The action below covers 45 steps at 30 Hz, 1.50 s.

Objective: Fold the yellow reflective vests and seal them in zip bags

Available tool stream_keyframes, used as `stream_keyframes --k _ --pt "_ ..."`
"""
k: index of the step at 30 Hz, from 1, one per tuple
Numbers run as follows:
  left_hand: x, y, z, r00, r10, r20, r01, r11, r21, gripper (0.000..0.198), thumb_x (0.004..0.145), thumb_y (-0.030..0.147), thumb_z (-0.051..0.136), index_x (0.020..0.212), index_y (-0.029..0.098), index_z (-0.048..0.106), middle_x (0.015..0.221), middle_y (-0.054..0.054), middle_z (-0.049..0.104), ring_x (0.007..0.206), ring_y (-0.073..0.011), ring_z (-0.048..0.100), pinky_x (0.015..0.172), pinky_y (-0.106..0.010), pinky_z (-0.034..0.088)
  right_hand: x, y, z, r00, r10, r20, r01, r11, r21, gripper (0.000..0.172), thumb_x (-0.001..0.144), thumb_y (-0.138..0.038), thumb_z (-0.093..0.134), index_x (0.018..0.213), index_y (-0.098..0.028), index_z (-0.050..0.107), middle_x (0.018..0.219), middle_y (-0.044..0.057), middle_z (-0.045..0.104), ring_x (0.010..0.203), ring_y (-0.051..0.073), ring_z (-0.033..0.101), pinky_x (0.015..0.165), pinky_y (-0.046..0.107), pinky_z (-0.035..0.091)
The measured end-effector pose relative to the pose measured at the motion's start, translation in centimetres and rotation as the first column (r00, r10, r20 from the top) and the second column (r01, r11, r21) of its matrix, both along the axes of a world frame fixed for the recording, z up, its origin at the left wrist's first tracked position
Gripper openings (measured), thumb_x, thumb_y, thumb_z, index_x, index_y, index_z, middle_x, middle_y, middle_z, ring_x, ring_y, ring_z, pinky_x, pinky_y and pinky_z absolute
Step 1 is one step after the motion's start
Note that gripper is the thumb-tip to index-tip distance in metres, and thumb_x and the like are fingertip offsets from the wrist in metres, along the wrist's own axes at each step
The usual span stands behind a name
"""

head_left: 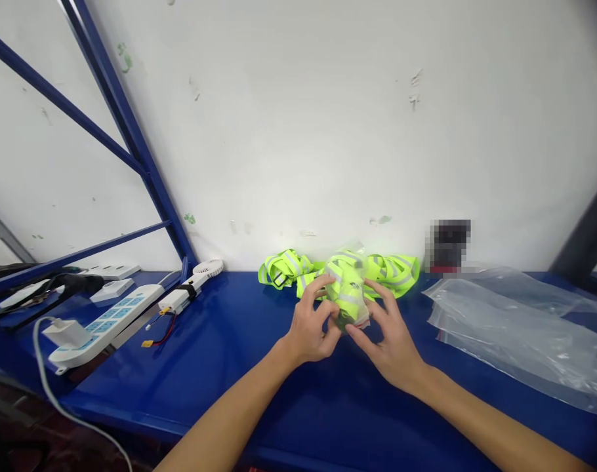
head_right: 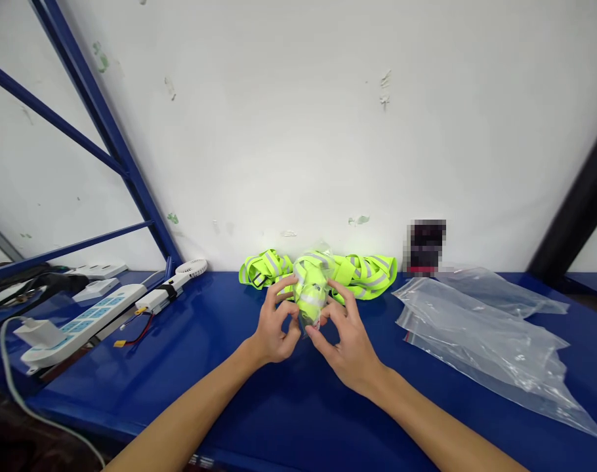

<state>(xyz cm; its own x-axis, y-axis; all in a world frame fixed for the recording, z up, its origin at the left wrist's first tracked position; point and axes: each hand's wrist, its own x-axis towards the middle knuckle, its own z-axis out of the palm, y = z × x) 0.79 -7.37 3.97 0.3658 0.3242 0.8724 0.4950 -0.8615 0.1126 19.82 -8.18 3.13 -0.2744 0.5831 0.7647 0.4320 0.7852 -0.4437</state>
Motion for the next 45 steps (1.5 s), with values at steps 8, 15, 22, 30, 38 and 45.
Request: stream_keyframes --k 8,15,22,30,38,45 --pt "0.6 -0.4 0.2 0.997 -0.009 -0.08 0.005 0.999 -0.047 0.02 0.07 0.016 0.061 0.089 0.018 0.055 0.152 -0.017 0.026 0.139 -0.0356 0.035 0.105 -0.051 0.042 1.0 -0.3 0.3 0.992 0.121 -0.028 -0.124 0.983 -0.139 0.017 0.095 -0.033 0.05 0.091 -0.022 0.062 0.148 0.009 0.035 0.144 0.03 0.026 0.113 0.046 0.036" --pt "0.6 -0.3 0.1 0.997 0.015 -0.071 -0.021 0.996 -0.087 0.014 0.075 0.022 0.067 0.078 0.016 0.055 0.152 -0.018 0.027 0.139 -0.0342 0.036 0.104 -0.046 0.045 0.4 -1.1 0.7 0.974 0.177 -0.144 -0.215 0.923 -0.318 0.021 0.096 -0.038 0.048 0.095 -0.024 0.064 0.152 0.006 0.031 0.148 0.027 0.016 0.117 0.046 0.03" --pt "0.5 -0.2 0.0 0.995 -0.004 -0.099 -0.013 0.985 -0.173 0.009 0.081 0.022 0.063 0.082 0.017 0.057 0.153 -0.016 0.028 0.138 -0.0319 0.037 0.108 -0.047 0.041 0.5 -0.5 0.1 0.975 0.152 -0.165 -0.197 0.93 -0.311 0.019 0.095 -0.04 0.051 0.09 -0.025 0.062 0.139 0.007 0.046 0.147 0.026 0.017 0.117 0.051 0.025" --pt "0.4 -0.5 0.1 0.99 -0.014 -0.137 -0.018 0.973 -0.232 0.007 0.088 0.022 0.054 0.087 0.017 0.059 0.154 -0.015 0.026 0.139 -0.031 0.034 0.108 -0.048 0.04 0.4 -0.5 -0.2 0.984 0.101 -0.145 -0.139 0.949 -0.282 0.018 0.095 -0.039 0.051 0.088 -0.026 0.059 0.119 0.008 0.056 0.144 0.026 0.023 0.115 0.049 0.028" --pt "0.8 -0.2 -0.3 0.987 0.002 -0.16 -0.039 0.973 -0.226 0.009 0.087 0.017 0.055 0.09 0.018 0.063 0.151 -0.014 0.03 0.139 -0.0299 0.035 0.11 -0.047 0.04 0.6 -0.1 -0.5 0.99 0.022 -0.139 -0.061 0.957 -0.284 0.019 0.088 -0.037 0.06 0.076 -0.023 0.056 0.115 0.01 0.056 0.138 0.03 0.035 0.105 0.047 0.04" --pt "1.0 0.0 -0.4 0.986 0.021 -0.164 -0.06 0.971 -0.232 0.006 0.084 0.019 0.059 0.086 0.018 0.065 0.149 -0.015 0.033 0.137 -0.0291 0.039 0.108 -0.044 0.043 0.5 -0.1 -0.6 0.978 0.029 -0.204 -0.102 0.929 -0.355 0.02 0.09 -0.039 0.057 0.078 -0.024 0.063 0.124 0.011 0.056 0.138 0.03 0.035 0.102 0.045 0.044"
